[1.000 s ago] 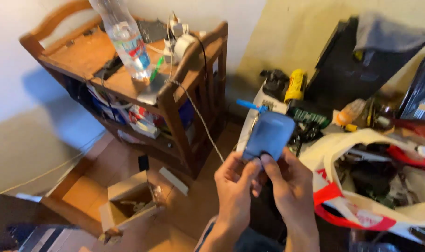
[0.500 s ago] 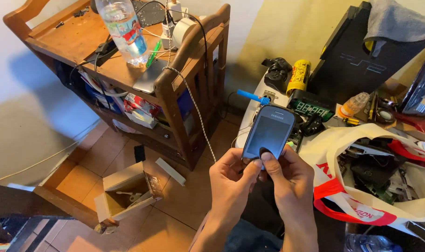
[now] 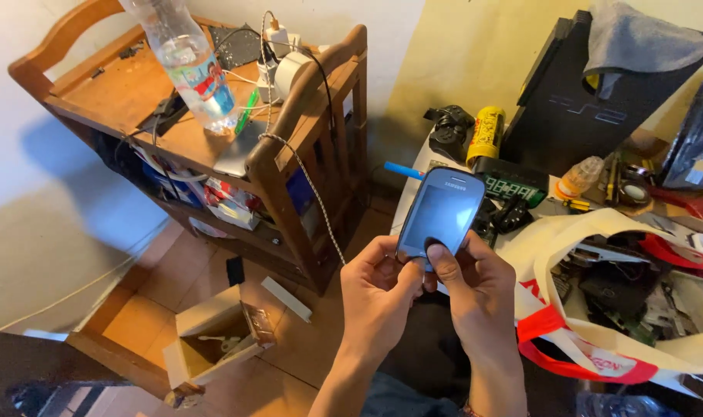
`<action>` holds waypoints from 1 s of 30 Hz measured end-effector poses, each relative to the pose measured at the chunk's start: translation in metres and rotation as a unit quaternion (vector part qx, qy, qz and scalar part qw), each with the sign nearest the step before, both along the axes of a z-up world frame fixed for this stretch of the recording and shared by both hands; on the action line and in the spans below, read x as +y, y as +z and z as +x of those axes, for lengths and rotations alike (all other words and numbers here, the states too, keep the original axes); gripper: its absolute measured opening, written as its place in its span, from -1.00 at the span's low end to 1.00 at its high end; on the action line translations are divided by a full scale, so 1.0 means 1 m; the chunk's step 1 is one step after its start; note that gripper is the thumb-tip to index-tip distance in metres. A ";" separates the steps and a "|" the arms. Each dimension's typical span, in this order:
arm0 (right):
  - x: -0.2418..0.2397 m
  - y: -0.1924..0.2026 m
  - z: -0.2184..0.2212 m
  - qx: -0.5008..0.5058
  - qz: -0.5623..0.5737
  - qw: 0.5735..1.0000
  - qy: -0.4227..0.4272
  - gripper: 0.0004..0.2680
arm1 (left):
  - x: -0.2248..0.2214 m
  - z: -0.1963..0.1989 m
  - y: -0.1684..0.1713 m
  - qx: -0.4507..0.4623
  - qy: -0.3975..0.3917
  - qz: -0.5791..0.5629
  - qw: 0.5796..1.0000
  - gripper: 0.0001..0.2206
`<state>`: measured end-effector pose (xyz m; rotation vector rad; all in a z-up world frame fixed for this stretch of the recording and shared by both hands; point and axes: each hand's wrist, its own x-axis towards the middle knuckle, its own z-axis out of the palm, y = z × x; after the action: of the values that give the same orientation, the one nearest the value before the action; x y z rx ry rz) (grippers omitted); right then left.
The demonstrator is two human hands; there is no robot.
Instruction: Sorting through a bag of old mobile phones, inspecting their condition, testing them with a charger, and disassembling components.
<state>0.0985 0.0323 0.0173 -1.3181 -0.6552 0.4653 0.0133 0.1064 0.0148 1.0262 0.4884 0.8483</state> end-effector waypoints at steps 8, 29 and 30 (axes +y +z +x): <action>0.027 0.004 0.021 0.009 -0.024 0.999 0.025 -0.86 | 0.023 0.015 -0.001 0.004 0.015 -0.001 1.000 -0.97; 0.103 -0.018 0.082 0.026 -0.015 0.998 0.056 -0.86 | 0.133 0.057 0.006 0.044 -0.022 0.059 0.997 -0.83; 0.107 -0.020 0.083 0.034 -0.022 0.998 0.053 -0.85 | 0.138 0.061 0.008 0.055 -0.010 0.078 0.995 -0.80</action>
<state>0.1819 0.1391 -0.0029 -1.3073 -0.6642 0.6105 0.0739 0.2444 0.0223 1.2246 0.5106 0.8245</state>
